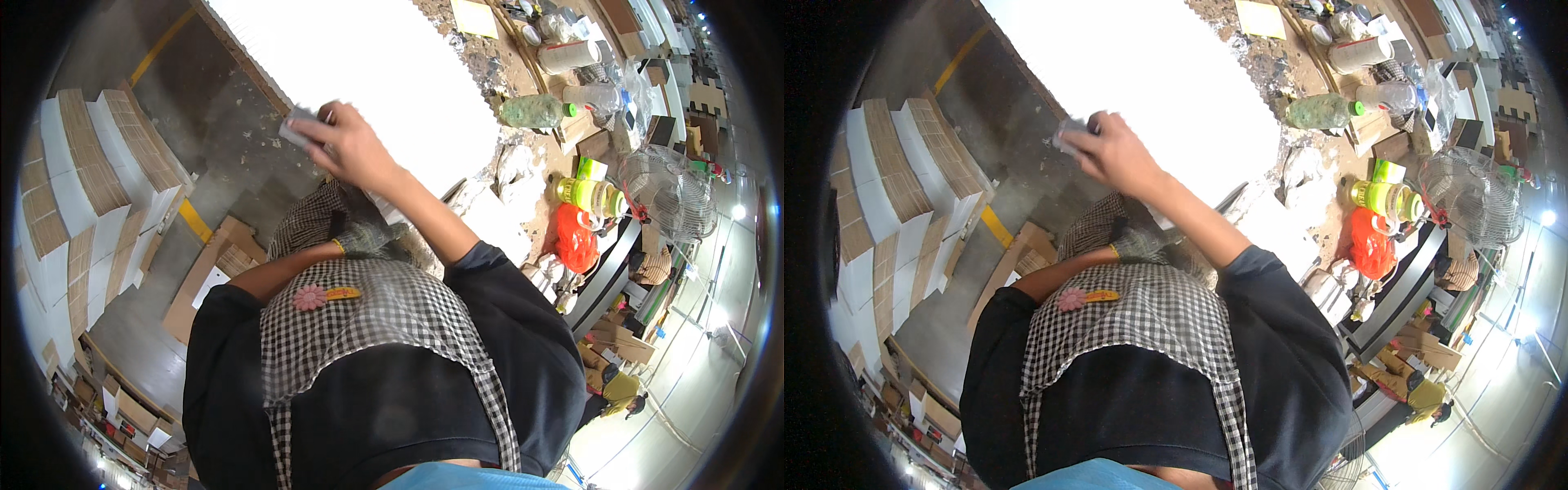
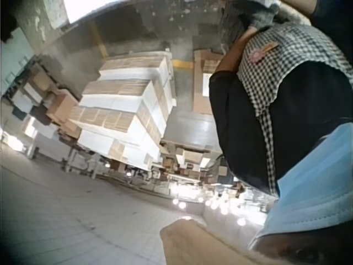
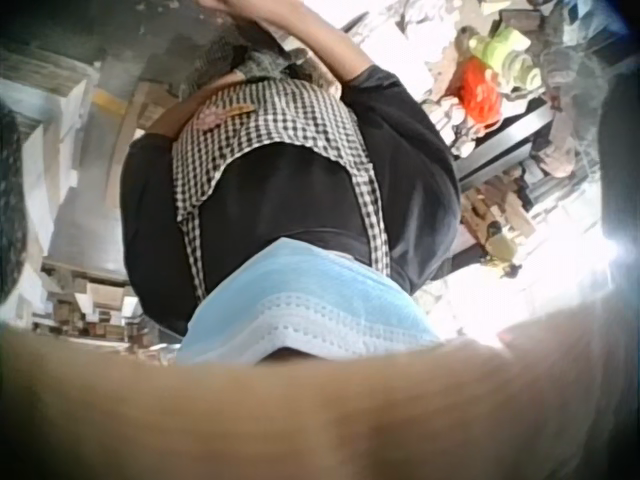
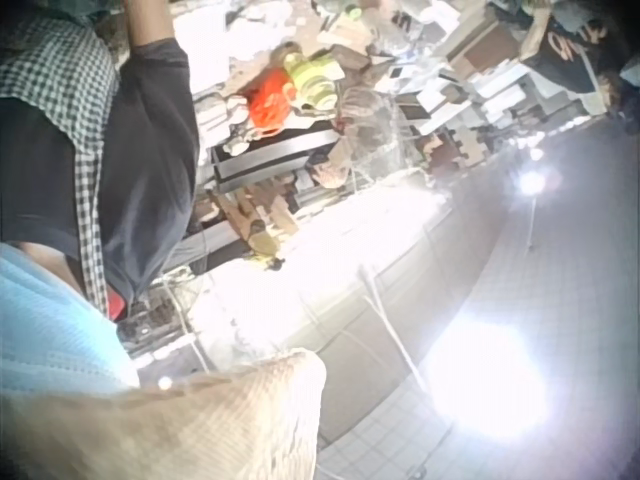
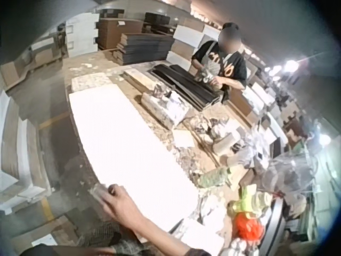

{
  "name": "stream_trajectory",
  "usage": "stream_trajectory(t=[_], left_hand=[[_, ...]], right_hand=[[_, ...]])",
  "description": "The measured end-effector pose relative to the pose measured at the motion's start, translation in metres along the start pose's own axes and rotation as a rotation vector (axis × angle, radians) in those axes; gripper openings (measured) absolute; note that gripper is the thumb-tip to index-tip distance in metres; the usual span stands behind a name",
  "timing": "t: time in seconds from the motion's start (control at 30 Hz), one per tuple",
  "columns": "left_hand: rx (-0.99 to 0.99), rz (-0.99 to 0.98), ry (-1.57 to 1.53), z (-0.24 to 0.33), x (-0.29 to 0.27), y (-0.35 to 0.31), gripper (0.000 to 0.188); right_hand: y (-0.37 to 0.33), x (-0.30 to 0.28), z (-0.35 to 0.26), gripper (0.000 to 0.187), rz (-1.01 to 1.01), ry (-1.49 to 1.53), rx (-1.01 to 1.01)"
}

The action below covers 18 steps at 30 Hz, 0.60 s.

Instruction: The person smooths a large white foam sheet on a workbench using a small black tool and a white cloth. They repeatedly rub the surface and edges, then flip the sheet to treat the other side.

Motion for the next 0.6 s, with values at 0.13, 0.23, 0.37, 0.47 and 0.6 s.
stream_trajectory(t=[0.13, 0.23, 0.37, 0.47, 0.6], left_hand=[[0.034, -0.016, -0.015, 0.006, -0.004, 0.002, 0.047], [0.072, -0.029, -0.026, 0.010, -0.009, 0.001, 0.047], [0.162, -0.070, -0.051, 0.022, -0.017, -0.004, 0.046], [0.131, -0.108, 0.077, 0.026, -0.020, -0.001, 0.042], [-0.116, -0.207, 0.073, 0.009, -0.009, 0.006, 0.040]], right_hand=[[0.028, -0.029, 0.087, 0.049, -0.051, -0.258, 0.084], [0.024, -0.099, 0.171, 0.042, 0.146, -0.439, 0.285], [0.006, -0.157, 0.244, 0.042, 0.351, -0.435, 0.510], [0.015, -0.131, 0.230, 0.040, 0.352, -0.419, 0.441], [0.031, -0.032, 0.111, 0.039, 0.320, -0.434, 0.246]])
Point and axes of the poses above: each hand's wrist, its own y-axis towards the middle knuckle, its own x-axis out of the palm, z = x × y, the point moved 9 cm from there along y, towards the middle knuckle, and after that the axes turned 11 degrees about -z, right-handed, at the moved point
